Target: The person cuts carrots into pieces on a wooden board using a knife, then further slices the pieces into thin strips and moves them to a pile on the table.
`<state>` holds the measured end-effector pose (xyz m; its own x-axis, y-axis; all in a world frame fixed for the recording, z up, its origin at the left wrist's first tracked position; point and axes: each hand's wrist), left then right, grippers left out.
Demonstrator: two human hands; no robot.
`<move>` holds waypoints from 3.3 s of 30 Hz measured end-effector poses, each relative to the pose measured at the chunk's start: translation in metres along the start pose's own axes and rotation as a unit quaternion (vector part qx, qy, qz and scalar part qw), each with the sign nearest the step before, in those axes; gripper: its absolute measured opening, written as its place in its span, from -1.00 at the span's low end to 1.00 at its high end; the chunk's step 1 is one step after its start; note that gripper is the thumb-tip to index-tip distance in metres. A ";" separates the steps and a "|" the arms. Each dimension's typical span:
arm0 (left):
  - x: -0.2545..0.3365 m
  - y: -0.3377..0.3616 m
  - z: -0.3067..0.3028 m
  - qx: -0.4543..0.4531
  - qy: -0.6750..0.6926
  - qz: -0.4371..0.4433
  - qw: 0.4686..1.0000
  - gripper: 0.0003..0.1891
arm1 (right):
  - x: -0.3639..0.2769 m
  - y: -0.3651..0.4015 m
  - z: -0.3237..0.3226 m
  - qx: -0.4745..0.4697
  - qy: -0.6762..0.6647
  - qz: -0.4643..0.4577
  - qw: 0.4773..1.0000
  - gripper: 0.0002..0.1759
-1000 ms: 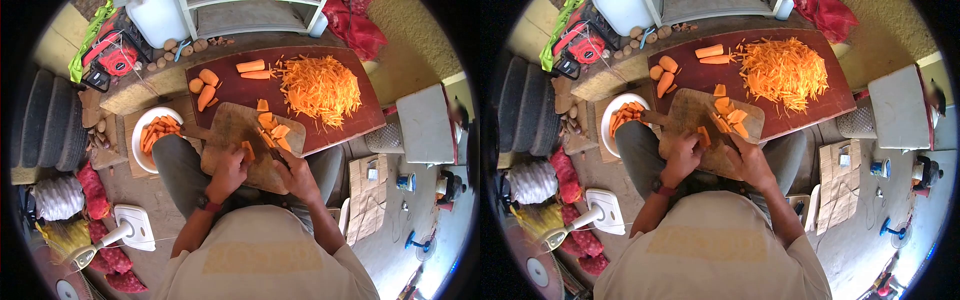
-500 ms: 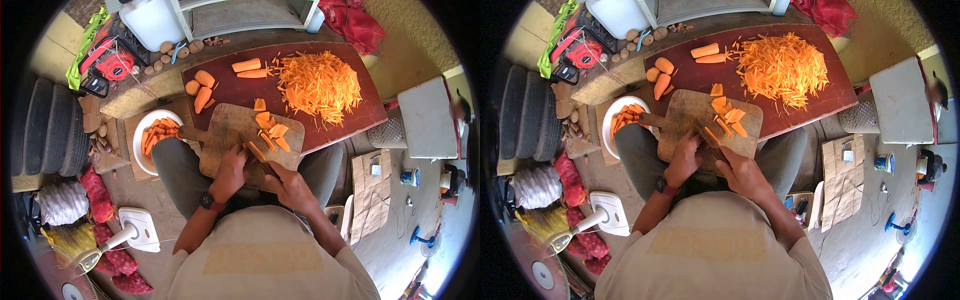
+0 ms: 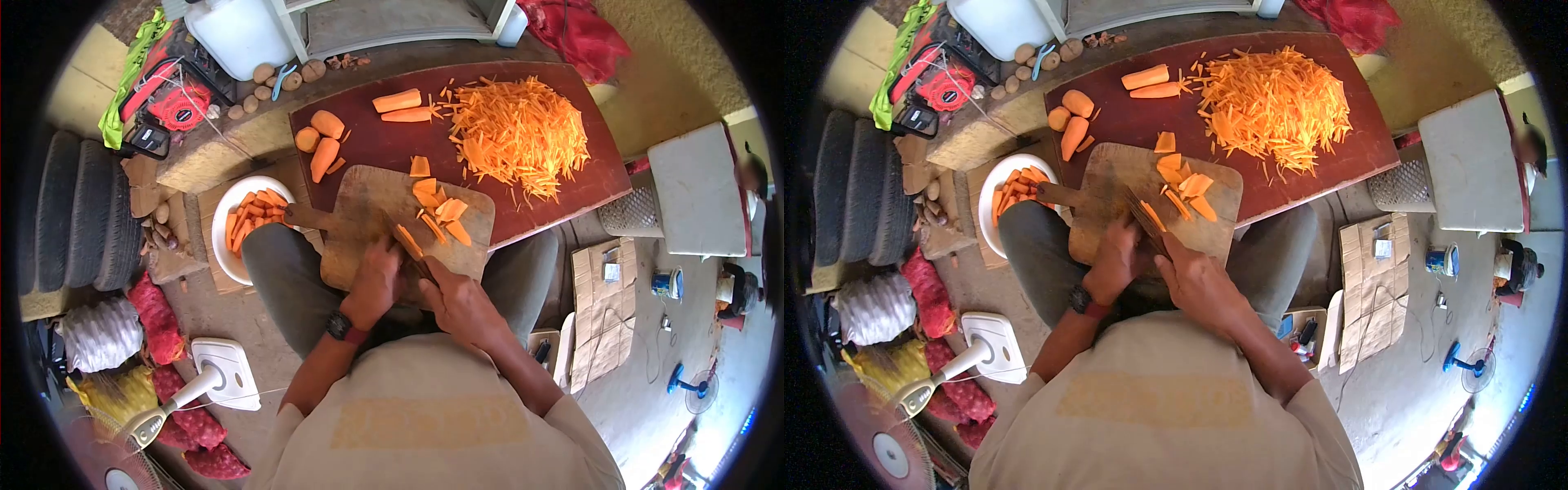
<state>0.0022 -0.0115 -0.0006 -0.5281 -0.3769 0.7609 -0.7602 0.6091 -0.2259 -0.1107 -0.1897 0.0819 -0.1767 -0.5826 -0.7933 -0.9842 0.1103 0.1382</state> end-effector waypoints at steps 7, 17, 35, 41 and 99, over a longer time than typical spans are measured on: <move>0.007 0.006 0.010 0.013 -0.042 0.020 0.999 -0.68 | 0.004 0.014 -0.006 0.016 -0.027 -0.001 1.000 -0.59; 0.001 0.011 0.010 0.002 -0.045 0.023 0.999 -0.46 | 0.019 0.009 -0.014 0.013 -0.017 -0.084 0.996 -0.52; 0.002 0.011 0.013 0.021 -0.048 0.058 0.997 -0.45 | 0.007 0.010 -0.010 0.001 0.025 -0.036 0.999 -0.56; 0.005 0.013 0.014 0.038 -0.046 0.061 0.996 -0.44 | 0.012 0.010 -0.003 0.015 -0.011 -0.028 0.999 -0.60; 0.005 0.024 0.004 0.041 -0.061 0.045 0.996 -0.70 | 0.005 0.006 0.001 0.014 -0.051 -0.027 0.998 -0.62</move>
<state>-0.0204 -0.0017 -0.0045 -0.6339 -0.4086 0.6567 -0.7333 0.5875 -0.3423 -0.1174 -0.1913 0.0787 -0.1207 -0.5040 -0.8552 -0.9914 0.1050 0.0781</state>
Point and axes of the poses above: each hand's wrist, its own y-axis away from the middle knuckle, its own z-axis out of the palm, x = y × z, and after that the axes turned 6 degrees about x, right-handed
